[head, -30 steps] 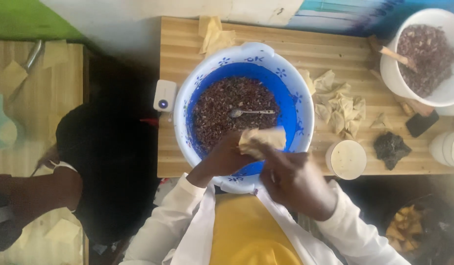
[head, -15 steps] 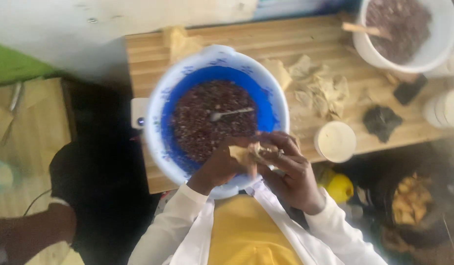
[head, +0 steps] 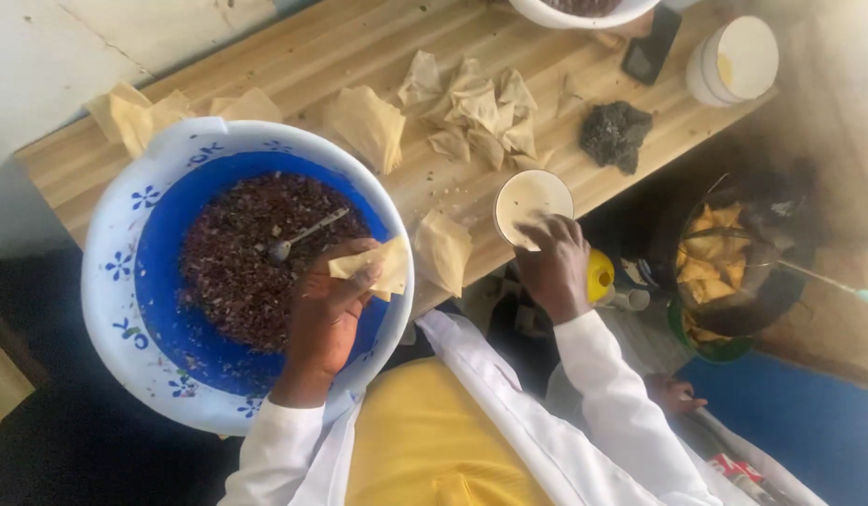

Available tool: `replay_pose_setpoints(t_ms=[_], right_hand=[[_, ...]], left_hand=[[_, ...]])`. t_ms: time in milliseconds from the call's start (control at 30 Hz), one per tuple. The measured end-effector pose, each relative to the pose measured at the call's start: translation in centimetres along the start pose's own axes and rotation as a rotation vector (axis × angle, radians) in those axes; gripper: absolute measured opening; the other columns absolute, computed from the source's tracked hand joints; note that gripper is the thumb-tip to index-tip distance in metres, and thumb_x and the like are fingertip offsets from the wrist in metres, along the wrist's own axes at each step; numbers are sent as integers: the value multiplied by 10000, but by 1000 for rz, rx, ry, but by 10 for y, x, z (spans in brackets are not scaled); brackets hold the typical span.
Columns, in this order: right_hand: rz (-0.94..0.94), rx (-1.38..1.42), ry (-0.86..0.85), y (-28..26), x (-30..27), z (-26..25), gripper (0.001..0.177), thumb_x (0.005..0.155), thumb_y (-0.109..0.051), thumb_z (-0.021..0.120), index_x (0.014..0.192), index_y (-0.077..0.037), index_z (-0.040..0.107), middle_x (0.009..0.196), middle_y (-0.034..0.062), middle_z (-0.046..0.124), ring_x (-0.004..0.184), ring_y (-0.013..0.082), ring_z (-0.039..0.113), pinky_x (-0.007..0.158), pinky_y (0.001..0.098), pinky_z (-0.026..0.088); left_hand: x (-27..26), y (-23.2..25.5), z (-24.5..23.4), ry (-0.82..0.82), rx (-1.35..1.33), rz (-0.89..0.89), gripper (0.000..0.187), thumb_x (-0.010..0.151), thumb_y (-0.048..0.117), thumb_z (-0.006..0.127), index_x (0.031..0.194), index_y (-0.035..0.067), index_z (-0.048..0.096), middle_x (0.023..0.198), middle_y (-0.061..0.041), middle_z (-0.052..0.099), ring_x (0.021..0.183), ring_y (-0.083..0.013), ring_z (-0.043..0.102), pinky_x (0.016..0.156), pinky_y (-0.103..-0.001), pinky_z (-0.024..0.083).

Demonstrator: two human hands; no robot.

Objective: The person repeatedly scoops a dark grainy filling into triangular pastry wrappers, folds and seals them, and places the finished samosas on a wooden table. A second person is visible frying samosas in a nearby pot.

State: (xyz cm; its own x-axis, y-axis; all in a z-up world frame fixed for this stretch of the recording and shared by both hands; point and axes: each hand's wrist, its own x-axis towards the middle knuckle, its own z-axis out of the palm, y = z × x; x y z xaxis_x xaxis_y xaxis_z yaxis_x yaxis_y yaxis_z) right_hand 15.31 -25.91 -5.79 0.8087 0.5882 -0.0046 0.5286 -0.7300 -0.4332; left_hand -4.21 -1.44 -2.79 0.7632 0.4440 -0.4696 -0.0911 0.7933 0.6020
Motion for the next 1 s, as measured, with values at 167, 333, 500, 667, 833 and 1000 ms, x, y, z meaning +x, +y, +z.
replay_pose_setpoints(t_ms=[167,333,500,667,833,1000], right_hand=[[29,-311,-75,59,-11,60,530,804,-336,780,1288,-136,697,1602,178,402,1519,387,218,1170,665,140],[-34,-379,-71,66,-4,80,438,834,-328,788,1229,-158,708,1549,109,474,1536,334,268,1193,673,105],[171,54,80,26,8,35,488,743,-282,905,1122,-83,670,1278,109,606,1250,299,494,1096,485,410],[252,1012,-130,-73,16,-73,385,833,-98,808,1184,-35,664,1186,58,640,1100,150,610,918,306,522],[-221,1177,-234,-167,13,-140,393,873,-69,798,1243,-29,672,1453,97,561,1409,232,527,1265,444,392],[-508,970,-429,-222,5,-137,387,762,-143,844,1100,-34,692,1504,136,478,1489,316,399,1269,507,278]], left_hand=[[7,-6,-1,29,-108,70,309,914,-51,732,1212,-1,672,1178,-132,697,1104,-226,677,1029,-369,551],[3,5,17,27,-179,91,356,901,-23,721,1242,25,630,1218,-109,679,1133,-230,671,1027,-396,551],[-16,18,23,-62,-162,119,354,899,-12,725,1237,-5,621,1210,-143,690,1110,-264,689,1018,-395,548],[-29,23,19,-166,106,242,308,935,1,691,1242,-23,677,1185,-150,731,1095,-242,697,993,-367,560],[-38,32,12,-387,388,369,365,850,-60,783,1211,-11,754,1232,-144,756,1109,-204,719,993,-354,597],[-39,25,-2,-497,367,566,447,866,-105,718,1291,31,694,1329,-107,691,1252,-197,663,1129,-341,525]])
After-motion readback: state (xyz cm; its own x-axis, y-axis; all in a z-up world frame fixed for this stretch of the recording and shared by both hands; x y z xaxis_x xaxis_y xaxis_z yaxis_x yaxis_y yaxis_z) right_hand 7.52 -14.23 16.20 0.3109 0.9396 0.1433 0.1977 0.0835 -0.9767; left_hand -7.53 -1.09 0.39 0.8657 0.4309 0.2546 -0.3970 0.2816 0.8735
